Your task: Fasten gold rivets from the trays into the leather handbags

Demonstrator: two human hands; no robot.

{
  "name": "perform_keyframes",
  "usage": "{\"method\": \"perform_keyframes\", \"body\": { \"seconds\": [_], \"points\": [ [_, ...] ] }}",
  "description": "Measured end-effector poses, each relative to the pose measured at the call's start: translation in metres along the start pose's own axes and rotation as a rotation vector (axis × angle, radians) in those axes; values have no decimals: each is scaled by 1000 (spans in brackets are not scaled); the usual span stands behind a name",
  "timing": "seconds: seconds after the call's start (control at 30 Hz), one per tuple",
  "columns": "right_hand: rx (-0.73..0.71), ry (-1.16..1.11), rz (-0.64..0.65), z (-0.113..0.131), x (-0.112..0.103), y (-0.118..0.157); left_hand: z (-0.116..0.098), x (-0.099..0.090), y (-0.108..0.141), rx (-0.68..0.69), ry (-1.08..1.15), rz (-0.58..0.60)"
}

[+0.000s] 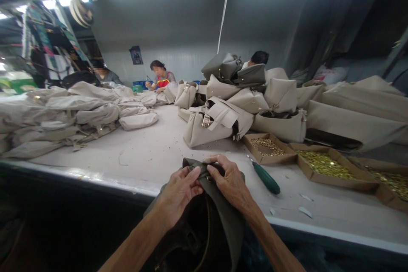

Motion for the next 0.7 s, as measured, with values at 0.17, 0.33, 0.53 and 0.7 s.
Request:
{"method": "perform_keyframes", "body": {
  "seconds": [0.17,0.33,0.53,0.7],
  "points": [
    [-15,4,3,2,0,1,-5,-6,4,6,0,-82],
    [-39,15,8,6,2,2,-8,-5,7,-15,-57,-40],
    [-59,38,13,6,4,1,-14,-6,12,13,-95,-92],
    [-78,47,15,6,6,0,-15,-5,15,22,-83,-118]
  ]
}}
Point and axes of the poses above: each hand's wrist, its own y-axis away from the middle knuckle, its own x-axis out of the palm, z = x × y, the point moved 10 cm from there along -y, towards the middle knuckle, and after that the axes turned 7 degrees about x, right-handed, at the moved point
